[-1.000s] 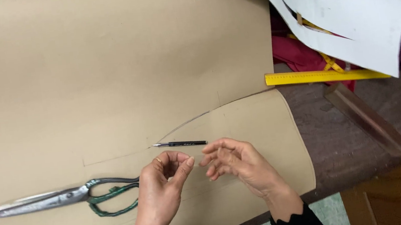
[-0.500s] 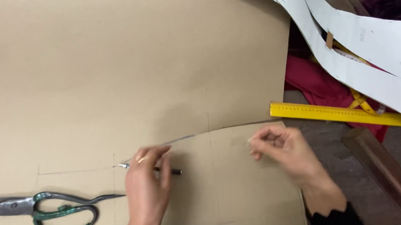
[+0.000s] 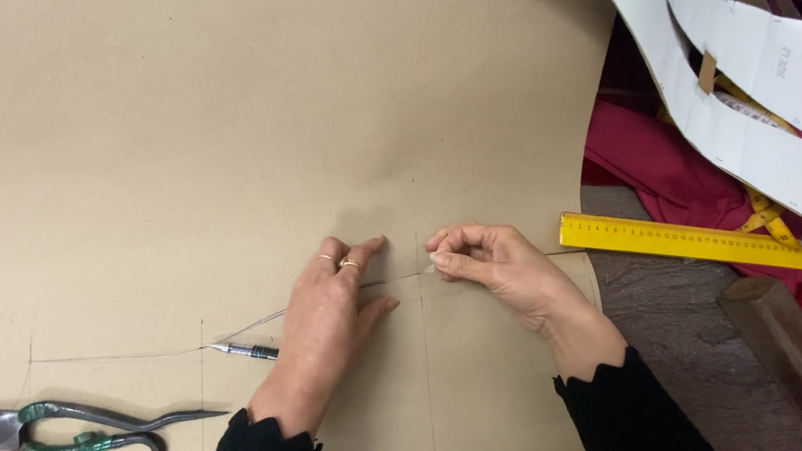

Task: The person draws a curved line on a large sheet of brown paper using a black marker, then uses large scissors to cut along the drawn line to create a pattern piece.

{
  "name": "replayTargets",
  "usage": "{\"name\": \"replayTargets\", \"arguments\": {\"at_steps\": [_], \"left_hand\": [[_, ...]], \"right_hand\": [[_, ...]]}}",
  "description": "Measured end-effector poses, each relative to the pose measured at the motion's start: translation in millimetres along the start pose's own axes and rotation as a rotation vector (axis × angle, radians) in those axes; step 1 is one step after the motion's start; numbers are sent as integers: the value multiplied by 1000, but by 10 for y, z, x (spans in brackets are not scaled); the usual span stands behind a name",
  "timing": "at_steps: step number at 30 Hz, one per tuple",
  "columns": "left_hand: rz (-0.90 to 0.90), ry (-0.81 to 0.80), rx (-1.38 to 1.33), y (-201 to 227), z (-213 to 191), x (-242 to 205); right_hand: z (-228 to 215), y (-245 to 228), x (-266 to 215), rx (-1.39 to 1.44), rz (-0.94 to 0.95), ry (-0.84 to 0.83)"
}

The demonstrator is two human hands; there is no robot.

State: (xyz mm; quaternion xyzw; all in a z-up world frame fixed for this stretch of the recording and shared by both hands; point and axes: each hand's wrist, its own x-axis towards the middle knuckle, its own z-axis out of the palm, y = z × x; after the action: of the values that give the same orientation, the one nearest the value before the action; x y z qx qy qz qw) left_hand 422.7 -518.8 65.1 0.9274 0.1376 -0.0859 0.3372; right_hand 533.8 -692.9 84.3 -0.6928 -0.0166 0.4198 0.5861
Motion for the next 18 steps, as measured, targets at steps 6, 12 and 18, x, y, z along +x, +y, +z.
{"name": "replayTargets", "arguments": {"at_steps": [6,12,18], "left_hand": [[-126,-50,-238,3,-7,10],[-69,-92,-293,-160,57,47],[-170,-157,-563,-43,-128,19]], "right_hand": [[103,-25,-38,-94,37,16],[153,15,-13,-138,19,1],[200,40,-7,-216,7,12]]}}
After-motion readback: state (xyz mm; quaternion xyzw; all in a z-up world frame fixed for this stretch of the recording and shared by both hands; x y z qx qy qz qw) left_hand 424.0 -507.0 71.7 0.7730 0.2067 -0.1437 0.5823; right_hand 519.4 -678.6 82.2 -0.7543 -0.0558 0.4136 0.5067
